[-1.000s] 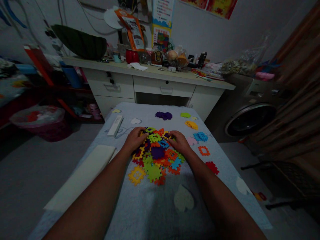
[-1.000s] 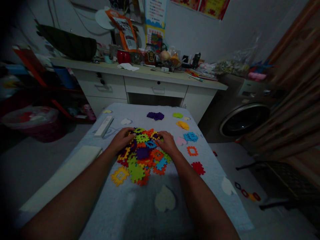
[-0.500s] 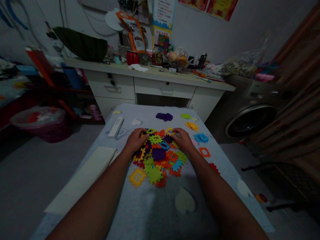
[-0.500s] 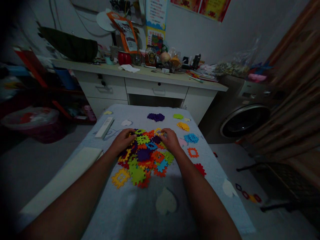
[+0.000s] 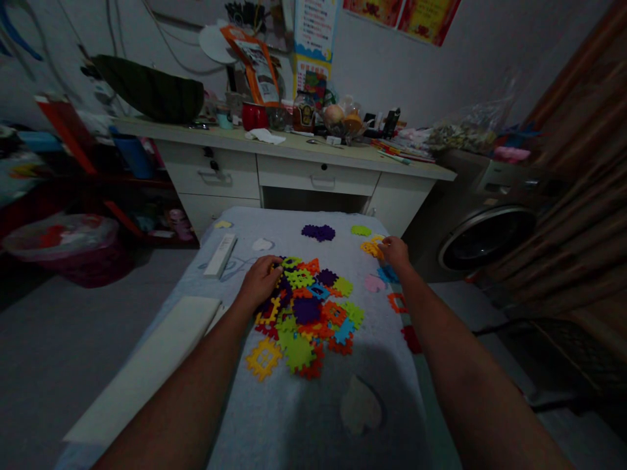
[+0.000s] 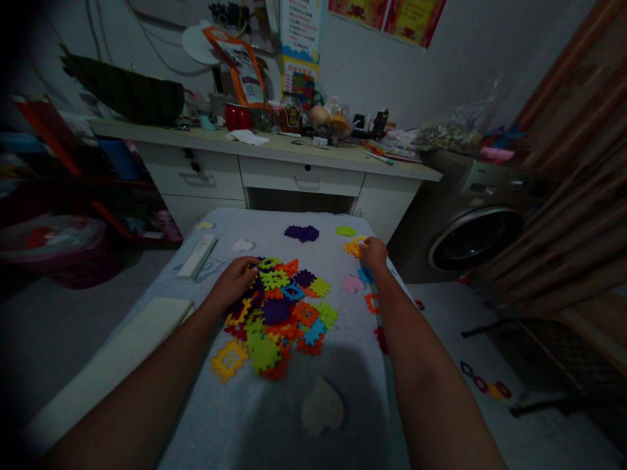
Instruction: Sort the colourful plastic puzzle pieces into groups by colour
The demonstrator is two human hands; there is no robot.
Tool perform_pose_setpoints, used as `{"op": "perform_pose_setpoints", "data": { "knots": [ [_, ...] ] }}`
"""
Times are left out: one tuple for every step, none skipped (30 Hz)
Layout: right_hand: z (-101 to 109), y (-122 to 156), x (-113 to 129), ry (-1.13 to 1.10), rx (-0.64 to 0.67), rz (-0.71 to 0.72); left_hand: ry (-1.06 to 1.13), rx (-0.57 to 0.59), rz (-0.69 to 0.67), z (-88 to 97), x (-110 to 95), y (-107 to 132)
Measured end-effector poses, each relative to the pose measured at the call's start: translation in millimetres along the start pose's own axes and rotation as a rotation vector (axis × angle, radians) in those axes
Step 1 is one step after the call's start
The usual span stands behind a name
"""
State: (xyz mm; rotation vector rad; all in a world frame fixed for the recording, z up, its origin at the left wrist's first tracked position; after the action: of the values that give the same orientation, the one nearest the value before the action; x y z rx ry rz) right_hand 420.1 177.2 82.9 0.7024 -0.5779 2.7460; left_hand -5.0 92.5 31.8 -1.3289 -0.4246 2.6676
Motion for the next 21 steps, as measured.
{"op": "perform_pose_setpoints", "data": {
  "knots": [
    [-1, -1, -6, 0.018, 0.002, -0.035, 0.0, -0.007, 0.003, 0.1, 1, 0],
    [-2, -1, -11, 0.034, 0.005, -0.065, -0.001, -0.014, 0.004, 0.4, 2, 0],
    [-4, 0, -15, 0.049, 0.01, -0.092, -0.001, -0.02, 0.003, 0.7, 3, -1],
    [-6, 0, -19, 0.061, 0.019, -0.114, -0.002, -0.021, -0.001, 0.8, 3, -1],
    [-9, 1, -21, 0.068, 0.031, -0.128, -0.003, -0.019, -0.005, 0.8, 2, -1],
    [-11, 2, -23, 0.069, 0.043, -0.132, -0.003, -0.014, -0.009, 0.6, 2, -1],
    [-13, 2, -24, 0.07, 0.057, -0.135, -0.004, -0.009, -0.012, 0.6, 1, -1],
    [-15, 3, -25, 0.071, 0.071, -0.137, -0.003, -0.005, -0.016, 0.7, 0, 0],
    [-16, 3, -26, 0.072, 0.083, -0.14, 0.001, -0.002, -0.017, 1.0, -2, 0],
    [-16, 3, -27, 0.072, 0.09, -0.142, 0.007, 0.0, -0.012, 1.4, -3, 0],
    [-15, 2, -27, 0.072, 0.092, -0.146, 0.015, 0.0, -0.004, 2.0, -3, 1],
    [-14, 2, -27, 0.074, 0.09, -0.151, 0.024, -0.002, 0.007, 2.7, -4, 1],
    [-12, 2, -25, 0.073, 0.08, -0.153, 0.035, -0.005, 0.02, 3.6, -4, 2],
    [-9, 2, -22, 0.068, 0.067, -0.147, 0.047, -0.011, 0.033, 4.6, -4, 2],
    [-7, 2, -17, 0.054, 0.051, -0.131, 0.061, -0.02, 0.045, 5.9, -4, 3],
    [-5, 3, -8, 0.031, 0.037, -0.101, 0.078, -0.03, 0.053, 7.3, -4, 3],
    [-4, 5, 3, -0.003, 0.032, -0.055, 0.096, -0.041, 0.061, 8.6, -4, 3],
    [-5, 9, 16, -0.048, 0.041, 0.004, 0.116, -0.05, 0.069, 9.8, -3, 4],
    [-8, 14, 32, -0.099, 0.067, 0.07, 0.136, -0.058, 0.076, 10.6, -2, 4],
    [-12, 22, 50, -0.149, 0.114, 0.139, 0.152, -0.063, 0.082, 11.1, -1, 4],
    [-18, 31, 68, -0.199, 0.179, 0.21, 0.162, -0.067, 0.087, 11.2, 1, 4]
  ]
}}
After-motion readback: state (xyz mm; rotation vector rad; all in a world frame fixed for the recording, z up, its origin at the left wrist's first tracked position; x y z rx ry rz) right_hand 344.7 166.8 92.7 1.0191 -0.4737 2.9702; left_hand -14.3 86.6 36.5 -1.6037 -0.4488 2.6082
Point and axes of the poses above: each hand's wrist, its own y-axis away from the middle knuckle, its own z-axis out of the back of the hand, x = y × z, the point moved 10 cm from there along -y, towards the middle knuckle, and after that the axes turned 1 degree about -x, right-handed, at the moved point
